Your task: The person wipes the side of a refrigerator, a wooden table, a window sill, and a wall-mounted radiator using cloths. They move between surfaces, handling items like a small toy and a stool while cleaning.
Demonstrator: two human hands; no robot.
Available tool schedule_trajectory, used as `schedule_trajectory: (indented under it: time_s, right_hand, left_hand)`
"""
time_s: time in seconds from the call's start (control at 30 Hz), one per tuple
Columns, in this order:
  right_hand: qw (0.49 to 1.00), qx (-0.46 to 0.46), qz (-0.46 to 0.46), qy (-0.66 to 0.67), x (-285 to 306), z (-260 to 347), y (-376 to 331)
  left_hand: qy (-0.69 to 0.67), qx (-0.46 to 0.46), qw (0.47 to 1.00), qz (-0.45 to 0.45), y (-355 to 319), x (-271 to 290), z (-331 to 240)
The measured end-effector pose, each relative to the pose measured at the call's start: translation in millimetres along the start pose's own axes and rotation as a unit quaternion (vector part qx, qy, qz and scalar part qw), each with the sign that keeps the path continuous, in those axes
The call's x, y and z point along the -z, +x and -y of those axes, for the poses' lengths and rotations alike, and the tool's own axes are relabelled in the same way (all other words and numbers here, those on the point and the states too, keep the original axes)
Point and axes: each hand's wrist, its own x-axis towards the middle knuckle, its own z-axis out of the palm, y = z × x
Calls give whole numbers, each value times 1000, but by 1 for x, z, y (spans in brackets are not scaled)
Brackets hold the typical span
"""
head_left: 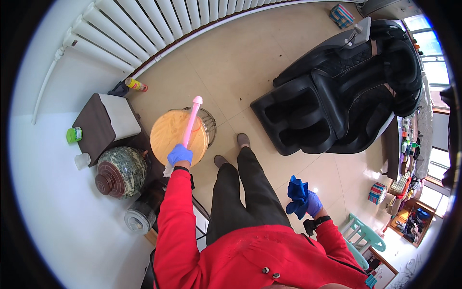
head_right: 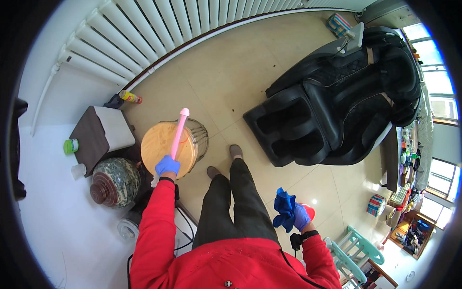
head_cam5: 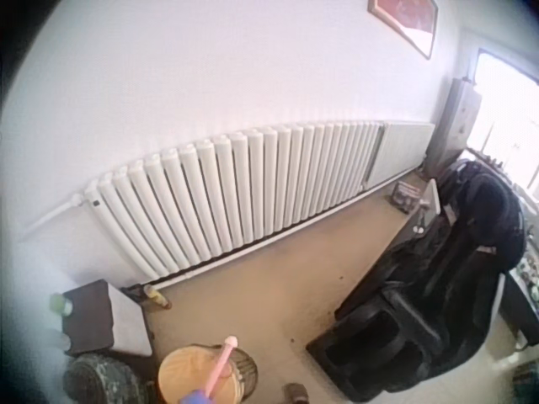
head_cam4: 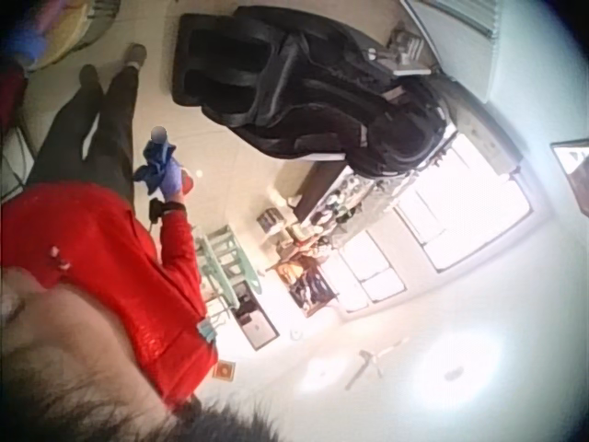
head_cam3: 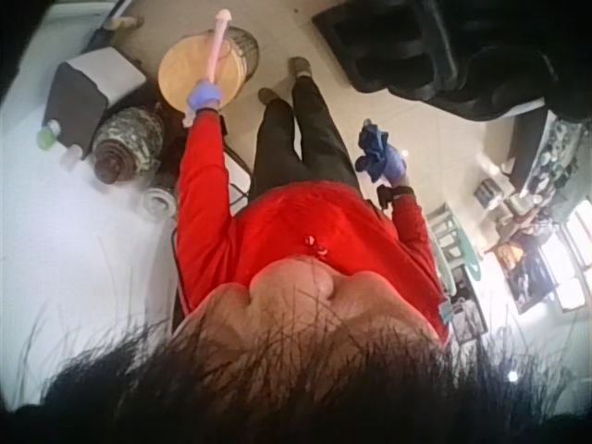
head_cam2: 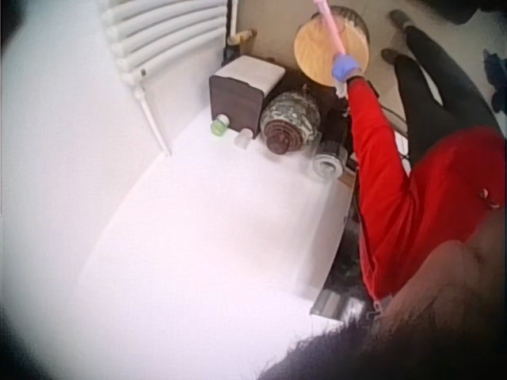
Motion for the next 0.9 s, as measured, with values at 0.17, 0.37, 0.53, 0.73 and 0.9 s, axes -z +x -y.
schedule_trajectory:
  time_s: [0.17,0.37,0.53,0.73,0.9]
  right_hand:
    - [998,40,10,-45,1,-18,-1]
    - [995,62,38,-71,5,-9,-1]
    - [999,45,10,-19,27,10,-2]
    - [991,65,-12,115,50,14,0]
    - [957,-64,-31,282,59,-4,3]
  left_hand:
    - [11,-2,999,-37,1,-4,1]
    - [-21,-63,990,-122,14,-36,8]
    - [33,-59,992,-109,18,-21,5]
    - [-157,39,986,-51,14,-2,6]
    - [-482,-24,875,41,17,-14,-14]
